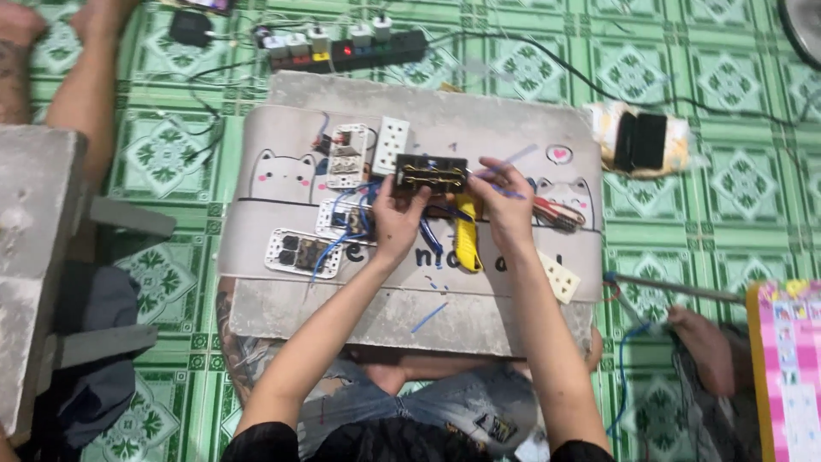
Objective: The person sits on the floor and uses a utility knife to strip the insulation from blue wires. They then insert the wires into the terminals of a white electrical outlet and tighten the screws with a screwdriver to secure the connections.
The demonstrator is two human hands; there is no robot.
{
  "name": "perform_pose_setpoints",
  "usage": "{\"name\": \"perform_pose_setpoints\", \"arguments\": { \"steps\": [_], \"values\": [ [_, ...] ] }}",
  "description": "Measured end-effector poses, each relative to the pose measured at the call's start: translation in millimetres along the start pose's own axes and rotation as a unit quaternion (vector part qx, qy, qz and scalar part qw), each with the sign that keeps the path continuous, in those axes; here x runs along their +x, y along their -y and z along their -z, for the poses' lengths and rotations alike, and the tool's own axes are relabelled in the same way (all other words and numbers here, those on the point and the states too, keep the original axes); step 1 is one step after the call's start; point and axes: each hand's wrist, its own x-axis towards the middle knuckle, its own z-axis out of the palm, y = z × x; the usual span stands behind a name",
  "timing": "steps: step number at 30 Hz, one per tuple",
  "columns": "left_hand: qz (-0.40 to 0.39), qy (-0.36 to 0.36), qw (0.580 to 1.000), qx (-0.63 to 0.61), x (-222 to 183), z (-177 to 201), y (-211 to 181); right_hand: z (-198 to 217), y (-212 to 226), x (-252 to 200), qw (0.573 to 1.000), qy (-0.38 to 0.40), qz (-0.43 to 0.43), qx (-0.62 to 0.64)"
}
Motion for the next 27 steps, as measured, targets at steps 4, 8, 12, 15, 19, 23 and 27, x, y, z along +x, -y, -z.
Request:
{"name": "perform_pose_setpoints", "arguments": {
  "steps": [4, 8, 12, 15, 19, 23, 27],
  "values": [
    [0.004, 0.0, 1.0, 0.01, -2, -2, 2, 27, 31, -10, 0.996, 0.012, -0.075, -0.05],
    [0.022, 0.02, 1.0, -0.009, 7, 5, 7, 70, 99, -54, 0.905, 0.083, 0.047, -0.414],
    [0.02, 0.044, 0.998, -0.047, 10, 3, 8, 118, 109, -95, 0.751, 0.148, 0.116, -0.633],
    [0.016, 0.047, 0.997, -0.055, 8, -6, -2, 145, 83, -103, 0.747, 0.142, 0.1, -0.641],
    [-0.001, 0.032, 0.998, -0.055, 12, 3, 20, 133, 90, -96, 0.767, 0.096, 0.183, -0.608],
    [0.01, 0.006, 0.998, -0.067, 16, 1, 15, 82, 94, -63, 0.796, 0.059, 0.356, -0.486],
    [0.045, 0.013, 0.992, -0.118, 17, -1, 11, 41, 66, -17, 0.746, 0.017, 0.509, -0.429]
  ]
}}
